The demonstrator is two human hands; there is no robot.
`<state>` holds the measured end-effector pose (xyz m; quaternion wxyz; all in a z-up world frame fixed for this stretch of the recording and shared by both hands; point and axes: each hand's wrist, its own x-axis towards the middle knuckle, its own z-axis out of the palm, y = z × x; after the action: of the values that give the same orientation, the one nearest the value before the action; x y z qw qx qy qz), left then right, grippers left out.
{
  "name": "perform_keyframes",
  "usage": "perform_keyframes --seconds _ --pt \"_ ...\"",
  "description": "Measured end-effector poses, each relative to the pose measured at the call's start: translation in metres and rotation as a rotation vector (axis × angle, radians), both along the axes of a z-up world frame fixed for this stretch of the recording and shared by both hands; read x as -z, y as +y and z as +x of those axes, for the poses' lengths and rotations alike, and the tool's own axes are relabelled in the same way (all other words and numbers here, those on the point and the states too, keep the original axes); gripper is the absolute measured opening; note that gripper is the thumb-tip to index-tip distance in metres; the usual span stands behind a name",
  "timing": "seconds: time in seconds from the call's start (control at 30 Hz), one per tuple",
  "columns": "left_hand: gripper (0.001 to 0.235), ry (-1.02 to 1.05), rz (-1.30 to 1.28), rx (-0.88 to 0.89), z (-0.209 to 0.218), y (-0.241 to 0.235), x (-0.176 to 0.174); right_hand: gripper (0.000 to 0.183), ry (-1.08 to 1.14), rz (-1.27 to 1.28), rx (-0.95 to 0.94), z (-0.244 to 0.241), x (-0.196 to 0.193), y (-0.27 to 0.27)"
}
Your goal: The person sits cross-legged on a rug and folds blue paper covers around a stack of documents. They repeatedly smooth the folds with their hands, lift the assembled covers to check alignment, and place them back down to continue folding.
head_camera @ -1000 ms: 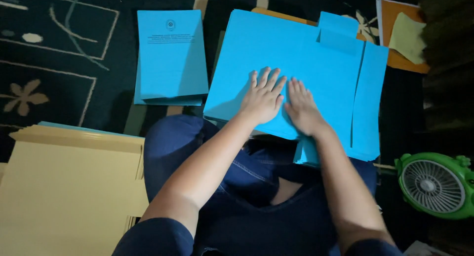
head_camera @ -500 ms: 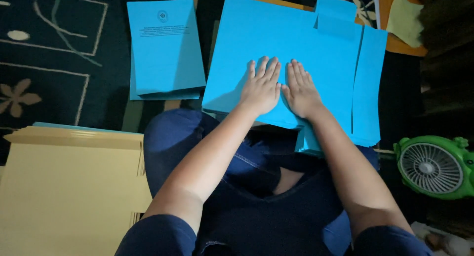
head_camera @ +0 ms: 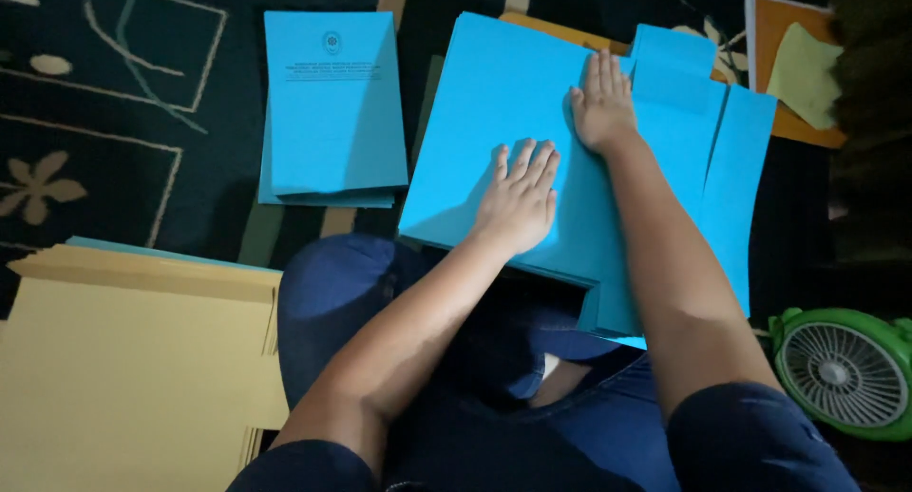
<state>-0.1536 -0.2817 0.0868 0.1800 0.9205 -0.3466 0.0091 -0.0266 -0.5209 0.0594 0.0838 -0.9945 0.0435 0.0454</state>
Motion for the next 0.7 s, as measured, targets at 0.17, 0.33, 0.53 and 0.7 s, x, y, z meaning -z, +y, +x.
perform_keyframes --seconds 0.17,0.33,0.53,0.7 --pt "0.061 -0.08 -0.038 -0.057 -0.001 -0.003 0.008 0.069 -0.155 -0.048 -0.041 -0.049 0.042 0.002" --pt "0.058 0.123 -0.047 -0.062 -0.008 0.013 -0.029 0.069 0.034 -0.149 0.051 -0.139 -0.012 0.072" --pt "0.058 0.117 0.037 -0.055 -0.008 0.01 -0.024 0.072 0.066 -0.148 0.036 -0.14 -0.008 0.067" --pt "0.06 0.15 0.009 -0.009 -0.005 0.014 -0.028 0.068 0.016 -0.166 0.035 -0.051 0.006 0.02"
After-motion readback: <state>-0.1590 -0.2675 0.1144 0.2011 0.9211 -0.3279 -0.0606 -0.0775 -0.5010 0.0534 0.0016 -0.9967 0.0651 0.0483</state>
